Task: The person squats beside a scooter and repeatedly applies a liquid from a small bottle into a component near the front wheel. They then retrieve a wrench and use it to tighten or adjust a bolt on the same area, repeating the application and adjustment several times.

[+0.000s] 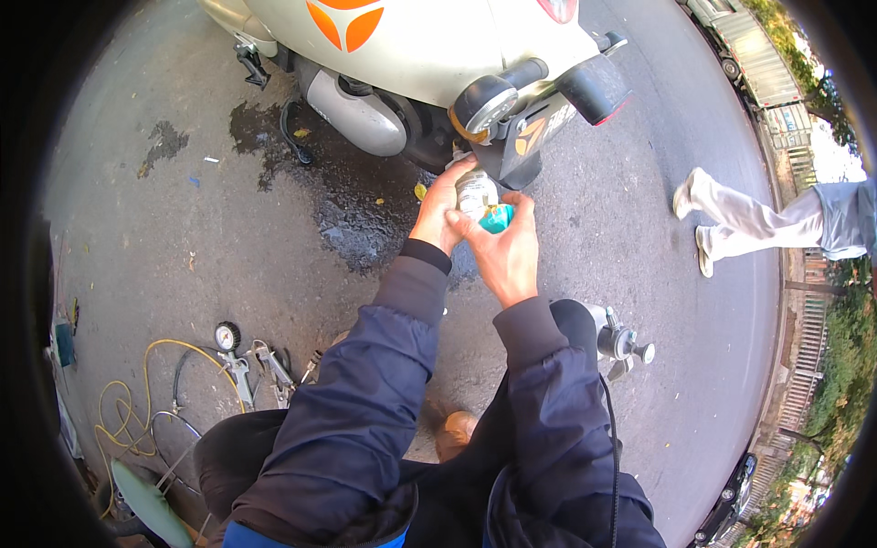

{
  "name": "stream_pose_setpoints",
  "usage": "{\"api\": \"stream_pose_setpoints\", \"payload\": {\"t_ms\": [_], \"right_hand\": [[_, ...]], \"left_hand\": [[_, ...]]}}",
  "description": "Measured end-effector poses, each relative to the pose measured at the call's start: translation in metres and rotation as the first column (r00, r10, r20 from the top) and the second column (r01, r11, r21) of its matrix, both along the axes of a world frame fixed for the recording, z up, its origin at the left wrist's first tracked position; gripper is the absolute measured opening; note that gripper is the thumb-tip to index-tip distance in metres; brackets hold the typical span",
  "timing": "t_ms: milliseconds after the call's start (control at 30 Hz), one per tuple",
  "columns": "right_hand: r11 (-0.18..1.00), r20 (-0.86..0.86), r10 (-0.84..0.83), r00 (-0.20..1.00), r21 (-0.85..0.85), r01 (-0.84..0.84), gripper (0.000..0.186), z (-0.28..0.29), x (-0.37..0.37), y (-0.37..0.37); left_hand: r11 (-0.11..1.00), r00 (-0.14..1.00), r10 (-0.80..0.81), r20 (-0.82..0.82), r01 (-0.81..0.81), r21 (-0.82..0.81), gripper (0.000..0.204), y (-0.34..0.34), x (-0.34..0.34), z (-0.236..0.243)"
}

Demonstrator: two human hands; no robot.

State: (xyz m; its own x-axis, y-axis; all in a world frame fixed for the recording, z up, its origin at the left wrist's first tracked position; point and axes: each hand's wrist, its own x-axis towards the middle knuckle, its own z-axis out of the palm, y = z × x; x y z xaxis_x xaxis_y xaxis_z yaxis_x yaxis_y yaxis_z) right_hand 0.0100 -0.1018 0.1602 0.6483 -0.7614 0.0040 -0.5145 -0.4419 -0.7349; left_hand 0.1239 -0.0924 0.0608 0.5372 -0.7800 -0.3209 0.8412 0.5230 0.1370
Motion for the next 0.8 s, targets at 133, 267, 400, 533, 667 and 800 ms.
{"api": "stream_pose_setpoints", "payload": {"t_ms": [133,267,400,533,667,800], "right_hand": [[0.991,0.181,0.069,0.981,0.098,-0.088,0.098,0.002,0.002,0.008],[0.999,0.167,0.021,0.986,0.040,-0.028,0.093,0.001,0.012,0.006],[1.000,0.151,0.016,0.988,0.014,-0.018,0.073,-0.003,0.020,-0.005],[0.972,0.257,0.029,0.966,0.220,-0.087,0.043,-0.010,0.025,-0.019],[0.951,0.261,0.007,0.965,0.296,-0.087,0.020,-0.018,0.028,-0.025],[0.921,0.323,-0.075,0.944,0.386,-0.059,0.012,-0.026,0.030,-0.025]], "left_hand": [[0.996,0.999,-0.030,-0.031,0.027,-0.079,0.015,0.001,-0.003,-0.005],[0.987,0.999,0.000,-0.036,-0.006,-0.164,0.013,0.000,-0.006,-0.008],[0.984,0.998,-0.008,-0.055,-0.002,-0.180,0.015,0.001,-0.008,-0.005],[0.979,0.989,-0.080,-0.126,0.053,-0.198,0.016,0.000,-0.001,0.000],[0.995,0.984,-0.097,-0.153,0.092,-0.043,0.018,-0.004,0.008,0.005],[0.999,0.982,0.007,-0.190,0.001,0.045,0.012,-0.010,0.008,0.012]]}}
